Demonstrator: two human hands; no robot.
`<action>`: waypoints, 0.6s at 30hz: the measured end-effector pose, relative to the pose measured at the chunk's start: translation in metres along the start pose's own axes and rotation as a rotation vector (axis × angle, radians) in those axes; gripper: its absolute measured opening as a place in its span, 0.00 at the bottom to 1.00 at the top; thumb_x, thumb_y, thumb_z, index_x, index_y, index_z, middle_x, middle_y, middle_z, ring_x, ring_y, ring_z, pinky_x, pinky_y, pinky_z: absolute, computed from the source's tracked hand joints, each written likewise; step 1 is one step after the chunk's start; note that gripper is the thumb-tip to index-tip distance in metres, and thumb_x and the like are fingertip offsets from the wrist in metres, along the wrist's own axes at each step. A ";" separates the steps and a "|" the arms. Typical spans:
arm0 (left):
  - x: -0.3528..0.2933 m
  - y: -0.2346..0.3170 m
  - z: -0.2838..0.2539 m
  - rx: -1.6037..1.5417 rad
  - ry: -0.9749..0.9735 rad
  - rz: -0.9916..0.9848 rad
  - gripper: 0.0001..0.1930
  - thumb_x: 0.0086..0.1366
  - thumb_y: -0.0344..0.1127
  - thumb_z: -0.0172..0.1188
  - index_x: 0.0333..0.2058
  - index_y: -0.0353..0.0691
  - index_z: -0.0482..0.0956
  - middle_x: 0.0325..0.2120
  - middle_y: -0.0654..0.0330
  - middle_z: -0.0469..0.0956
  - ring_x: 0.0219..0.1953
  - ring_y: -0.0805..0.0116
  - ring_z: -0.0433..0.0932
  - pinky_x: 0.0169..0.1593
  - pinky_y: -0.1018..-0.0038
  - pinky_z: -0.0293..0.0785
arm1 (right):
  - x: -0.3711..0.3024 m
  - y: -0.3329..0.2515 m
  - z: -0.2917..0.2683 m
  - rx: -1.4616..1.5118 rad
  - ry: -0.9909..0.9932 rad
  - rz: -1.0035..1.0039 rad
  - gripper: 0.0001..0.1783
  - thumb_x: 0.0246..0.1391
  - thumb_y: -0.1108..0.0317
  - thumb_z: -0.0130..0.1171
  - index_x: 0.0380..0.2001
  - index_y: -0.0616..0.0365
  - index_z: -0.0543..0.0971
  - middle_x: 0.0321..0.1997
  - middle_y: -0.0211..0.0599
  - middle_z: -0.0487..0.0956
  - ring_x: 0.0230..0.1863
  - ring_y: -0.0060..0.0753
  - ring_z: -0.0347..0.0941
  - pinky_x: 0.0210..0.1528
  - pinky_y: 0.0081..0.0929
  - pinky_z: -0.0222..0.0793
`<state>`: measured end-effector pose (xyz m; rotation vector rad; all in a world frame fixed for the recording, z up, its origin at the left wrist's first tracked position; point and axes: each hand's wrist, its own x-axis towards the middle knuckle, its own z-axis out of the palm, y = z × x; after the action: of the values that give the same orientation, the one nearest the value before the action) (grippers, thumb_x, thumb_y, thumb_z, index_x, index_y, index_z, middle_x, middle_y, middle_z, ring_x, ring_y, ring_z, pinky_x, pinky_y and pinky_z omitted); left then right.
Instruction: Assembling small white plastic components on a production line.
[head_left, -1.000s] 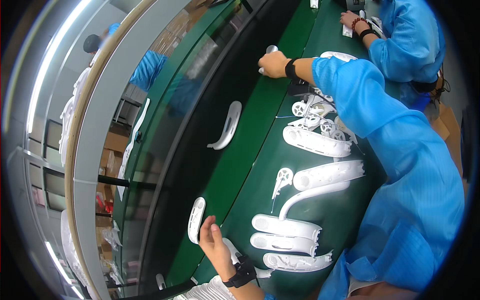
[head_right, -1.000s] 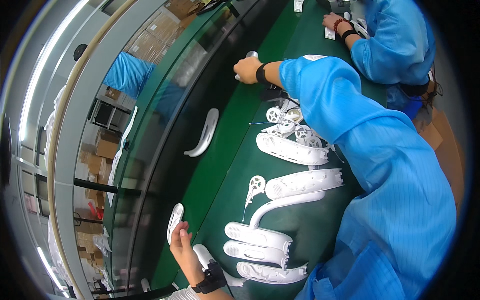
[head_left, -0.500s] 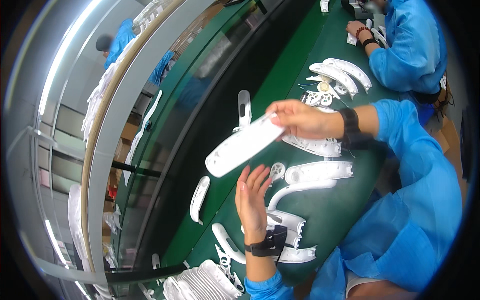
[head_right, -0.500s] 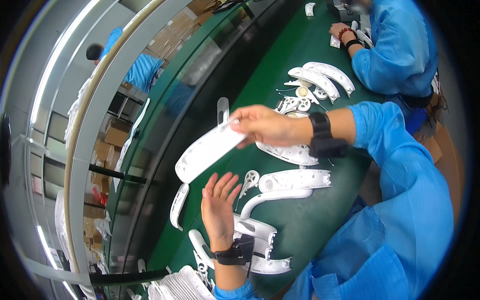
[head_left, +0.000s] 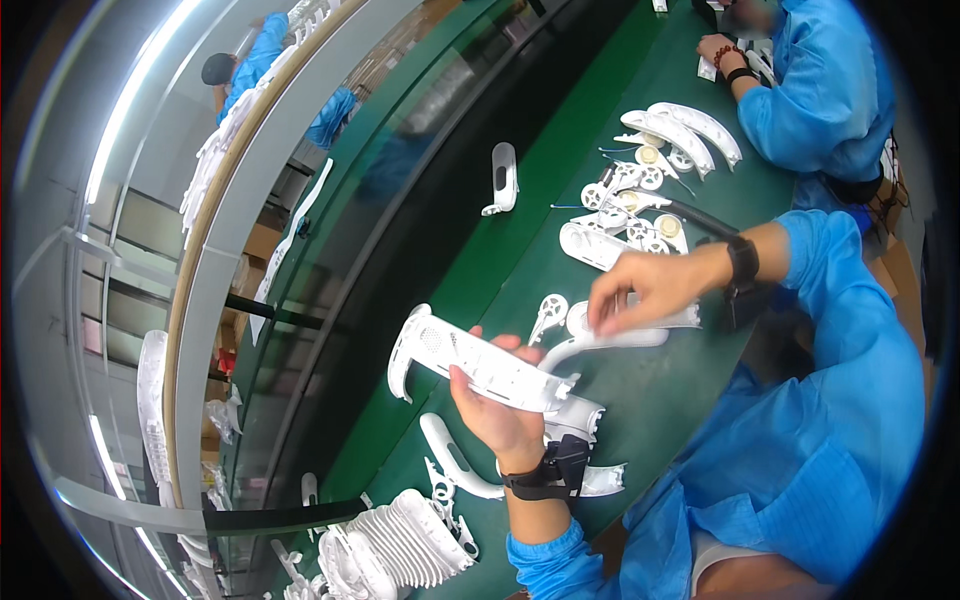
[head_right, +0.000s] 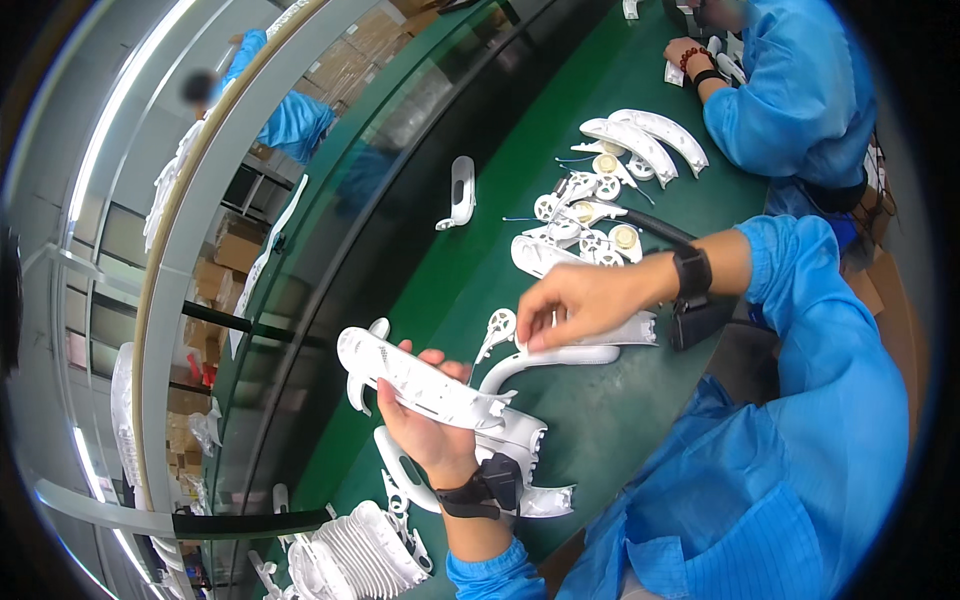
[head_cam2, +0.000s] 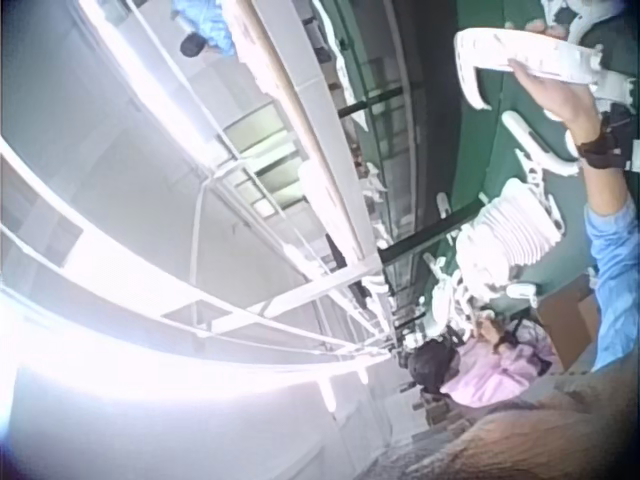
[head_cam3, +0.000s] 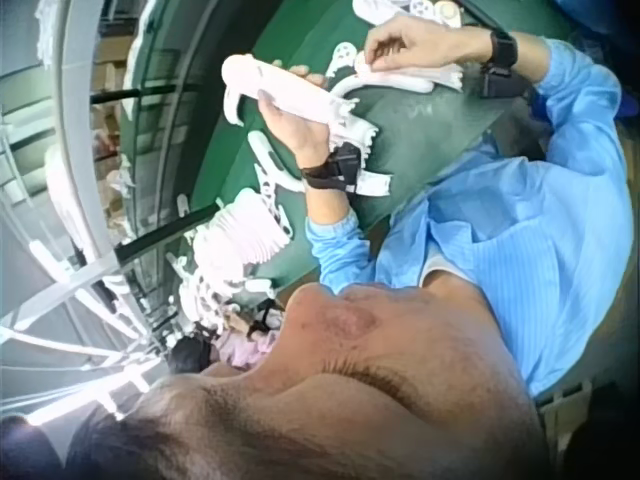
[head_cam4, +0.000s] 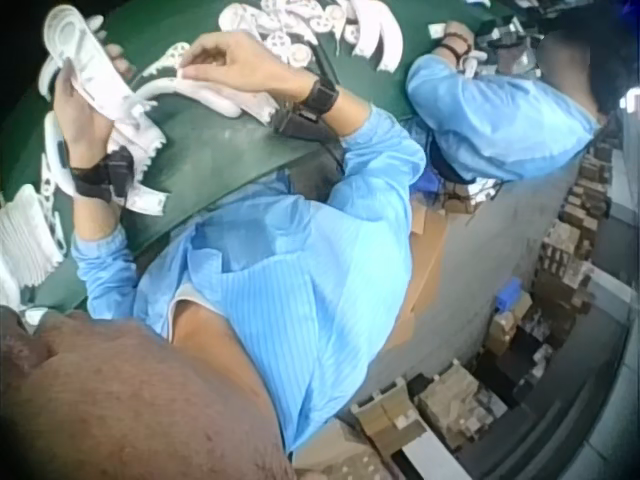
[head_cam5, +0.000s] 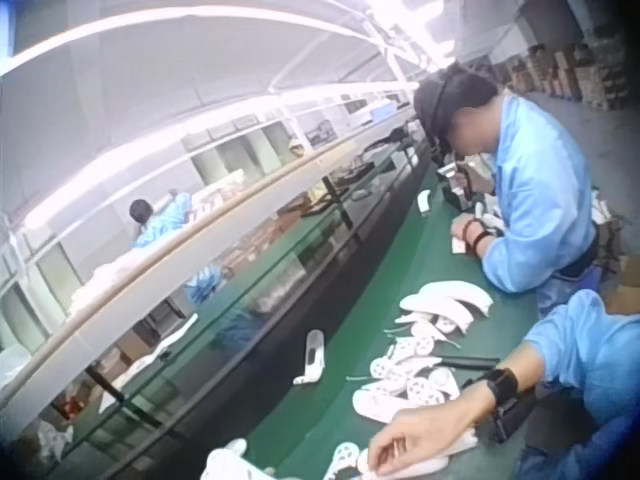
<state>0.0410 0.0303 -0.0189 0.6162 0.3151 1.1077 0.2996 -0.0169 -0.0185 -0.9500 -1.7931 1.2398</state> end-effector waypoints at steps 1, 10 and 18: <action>-0.005 0.006 0.008 0.011 0.101 0.018 0.27 0.72 0.54 0.34 0.55 0.36 0.64 0.34 0.45 0.78 0.29 0.50 0.80 0.34 0.57 0.78 | 0.027 -0.065 0.000 -0.049 0.019 0.015 0.11 0.58 0.64 0.62 0.39 0.60 0.80 0.36 0.31 0.83 0.37 0.17 0.77 0.39 0.20 0.72; -0.018 -0.001 0.022 0.288 -0.004 -0.021 0.29 0.73 0.55 0.30 0.50 0.32 0.66 0.29 0.46 0.77 0.27 0.52 0.80 0.31 0.62 0.78 | 0.069 -0.041 0.021 -0.059 0.218 -0.156 0.24 0.55 0.56 0.64 0.45 0.67 0.76 0.35 0.37 0.81 0.33 0.24 0.77 0.36 0.24 0.72; -0.023 -0.010 0.037 0.505 0.149 -0.035 0.28 0.74 0.52 0.27 0.50 0.32 0.65 0.27 0.46 0.76 0.22 0.55 0.78 0.26 0.66 0.77 | 0.089 -0.050 0.042 0.017 0.033 0.067 0.21 0.55 0.57 0.60 0.41 0.67 0.74 0.34 0.45 0.82 0.23 0.33 0.79 0.32 0.30 0.74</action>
<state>0.0577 -0.0046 0.0029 0.9702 0.7455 1.0460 0.2150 0.0315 0.0327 -1.0229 -1.7352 1.2711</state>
